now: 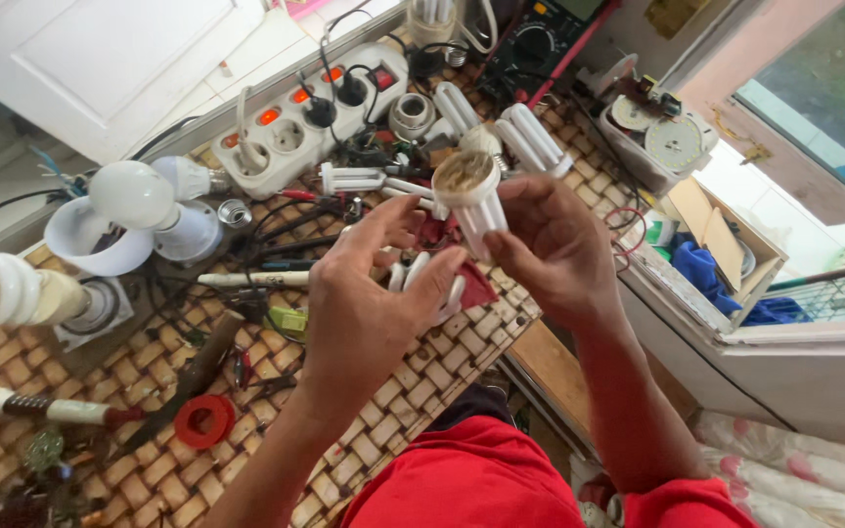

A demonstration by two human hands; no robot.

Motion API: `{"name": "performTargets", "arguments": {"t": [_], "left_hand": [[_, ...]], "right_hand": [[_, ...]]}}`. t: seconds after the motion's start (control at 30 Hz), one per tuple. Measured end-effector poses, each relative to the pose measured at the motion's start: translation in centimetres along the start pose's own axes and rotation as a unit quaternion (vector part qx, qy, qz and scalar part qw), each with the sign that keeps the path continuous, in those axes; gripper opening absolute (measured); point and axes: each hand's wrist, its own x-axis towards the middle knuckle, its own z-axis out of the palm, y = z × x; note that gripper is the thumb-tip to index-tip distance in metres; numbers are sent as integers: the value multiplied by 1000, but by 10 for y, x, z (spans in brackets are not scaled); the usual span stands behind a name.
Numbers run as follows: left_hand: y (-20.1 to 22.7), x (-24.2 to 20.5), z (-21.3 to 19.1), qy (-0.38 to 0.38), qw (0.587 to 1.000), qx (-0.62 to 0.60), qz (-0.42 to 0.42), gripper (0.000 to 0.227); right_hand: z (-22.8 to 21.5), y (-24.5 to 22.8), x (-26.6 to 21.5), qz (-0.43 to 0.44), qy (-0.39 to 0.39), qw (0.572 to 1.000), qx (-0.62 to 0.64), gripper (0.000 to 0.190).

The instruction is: The person repairs a compact fluorescent light bulb by connecting wires to its internal circuit using pliers and alligator clips. They test the bulb by plugging it into a power strip, confirming it lights up, then disassemble it and place it aside before picking up another bulb.

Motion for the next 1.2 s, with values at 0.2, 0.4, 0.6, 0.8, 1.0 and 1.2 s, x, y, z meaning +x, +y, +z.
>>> {"name": "performTargets", "arguments": {"t": [0.2, 0.4, 0.6, 0.8, 1.0, 1.2], "left_hand": [[6, -43, -45, 4, 989, -133, -70, 63], [-20, -96, -68, 64, 964, -220, -135, 61], [-43, -138, -89, 161, 946, -237, -152, 59], [-64, -173, -117, 184, 961, -135, -156, 61], [-76, -190, -140, 189, 962, -113, -162, 53], [-84, -214, -166, 201, 941, -201, -185, 56]], "right_hand": [[61, -22, -18, 12, -107, 993, -38, 35], [111, -12, -35, 98, -212, 967, 98, 37], [150, 6, -39, 82, -293, 952, 21, 34], [190, 5, -28, 146, -259, 953, -61, 30], [228, 21, -35, 106, -309, 914, -240, 18], [267, 22, -42, -25, -364, 879, -308, 11]]}}
